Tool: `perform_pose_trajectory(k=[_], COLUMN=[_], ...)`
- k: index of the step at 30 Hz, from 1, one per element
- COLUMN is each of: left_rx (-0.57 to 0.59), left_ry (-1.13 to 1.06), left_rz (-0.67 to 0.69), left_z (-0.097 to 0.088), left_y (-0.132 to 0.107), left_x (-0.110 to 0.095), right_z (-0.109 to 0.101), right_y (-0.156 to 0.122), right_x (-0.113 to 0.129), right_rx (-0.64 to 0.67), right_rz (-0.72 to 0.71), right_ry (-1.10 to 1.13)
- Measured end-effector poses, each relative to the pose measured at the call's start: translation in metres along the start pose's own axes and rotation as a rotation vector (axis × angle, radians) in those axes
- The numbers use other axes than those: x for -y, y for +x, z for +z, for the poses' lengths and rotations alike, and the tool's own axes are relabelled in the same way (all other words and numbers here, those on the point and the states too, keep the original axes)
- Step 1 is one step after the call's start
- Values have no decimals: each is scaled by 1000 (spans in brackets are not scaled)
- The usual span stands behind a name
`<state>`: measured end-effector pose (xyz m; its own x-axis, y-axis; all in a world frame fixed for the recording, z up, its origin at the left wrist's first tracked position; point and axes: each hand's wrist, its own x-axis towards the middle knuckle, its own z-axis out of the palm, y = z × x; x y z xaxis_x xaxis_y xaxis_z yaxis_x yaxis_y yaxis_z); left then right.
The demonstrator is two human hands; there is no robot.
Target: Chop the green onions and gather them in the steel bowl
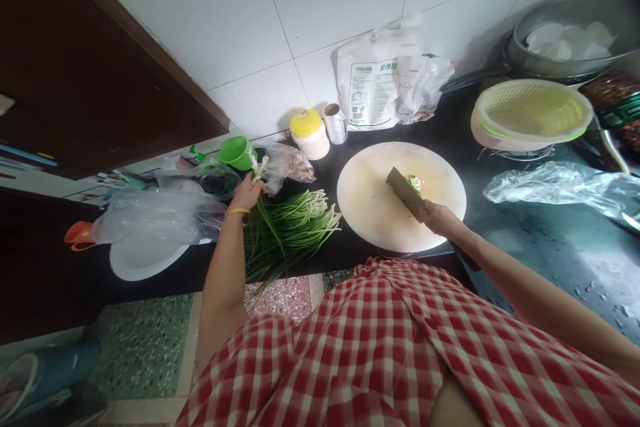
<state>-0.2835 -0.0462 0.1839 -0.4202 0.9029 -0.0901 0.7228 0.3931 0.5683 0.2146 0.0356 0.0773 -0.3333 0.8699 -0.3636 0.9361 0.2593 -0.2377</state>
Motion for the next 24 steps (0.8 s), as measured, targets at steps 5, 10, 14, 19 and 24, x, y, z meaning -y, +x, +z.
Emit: perform_pose_trajectory(k=[5, 10, 14, 19, 24], left_rx=[-295, -402, -131, 243, 339], left_ry=[350, 718, 875, 842, 730], left_rz=[13, 123, 230, 346, 314], left_z=[-84, -90, -2, 131, 211], left_y=[-17, -44, -53, -59, -52], left_x=[-54, -119, -151, -163, -175], right_z=[-12, -34, -33, -32, -45], right_y=[-4, -17, -18, -13, -4], right_x=[6, 35, 58, 48, 12], right_rx=[37, 186, 264, 250, 127], right_rz=[43, 53, 4, 40, 115], right_ry=[77, 346, 339, 333, 196])
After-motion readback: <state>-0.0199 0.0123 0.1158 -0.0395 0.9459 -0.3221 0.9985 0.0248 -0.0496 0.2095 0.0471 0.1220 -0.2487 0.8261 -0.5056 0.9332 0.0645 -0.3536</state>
